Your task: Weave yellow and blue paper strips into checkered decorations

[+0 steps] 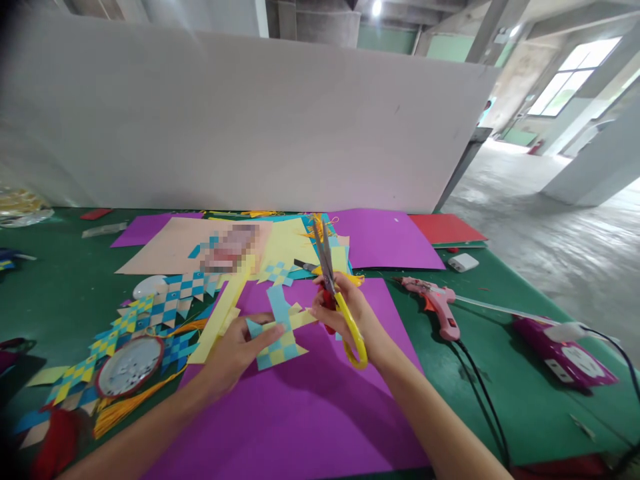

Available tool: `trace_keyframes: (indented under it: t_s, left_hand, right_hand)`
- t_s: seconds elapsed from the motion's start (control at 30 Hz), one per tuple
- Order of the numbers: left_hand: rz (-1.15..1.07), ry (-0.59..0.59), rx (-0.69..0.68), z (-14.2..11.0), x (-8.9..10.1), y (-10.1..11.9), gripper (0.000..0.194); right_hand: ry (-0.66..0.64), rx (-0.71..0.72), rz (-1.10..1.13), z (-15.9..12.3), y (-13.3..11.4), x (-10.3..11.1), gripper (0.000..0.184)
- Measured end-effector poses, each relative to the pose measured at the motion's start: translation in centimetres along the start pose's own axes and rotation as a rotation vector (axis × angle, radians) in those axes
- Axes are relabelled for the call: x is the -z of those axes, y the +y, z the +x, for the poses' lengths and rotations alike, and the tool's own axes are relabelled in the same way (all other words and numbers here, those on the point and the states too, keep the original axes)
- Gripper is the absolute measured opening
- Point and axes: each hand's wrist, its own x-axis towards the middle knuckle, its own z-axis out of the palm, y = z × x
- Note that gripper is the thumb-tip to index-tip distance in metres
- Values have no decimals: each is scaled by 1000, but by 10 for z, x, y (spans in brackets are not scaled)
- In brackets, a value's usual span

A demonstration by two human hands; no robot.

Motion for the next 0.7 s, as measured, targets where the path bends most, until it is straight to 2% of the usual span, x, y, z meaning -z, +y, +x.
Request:
trace_keyframes:
  t_s: [0.13, 0.27, 0.4, 0.5, 0.63, 0.7]
  left_hand:
    - [69, -61, -53, 3, -4, -5, 25]
    - [-27, -172, 17, 3, -12, -14, 20]
    - [-133, -87, 93, 2, -18, -18, 20]
    - [-166, -20, 115, 1, -19, -17, 24]
    - [-197, 104, 109, 2, -15, -16, 26]
    - [-194, 148, 84, 3, -12, -17, 26]
  right_hand:
    - [-49, 8, -5, -3, 4, 4, 37]
    - [-64, 23, -38, -5, -3, 3, 34]
    - [-77, 25, -56, -3, -9, -3, 34]
    - [-38, 43, -91, 0, -10, -3, 37]
    - [52, 138, -212, -5, -22, 12, 41]
    - [64, 158, -366, -9, -31, 26, 38]
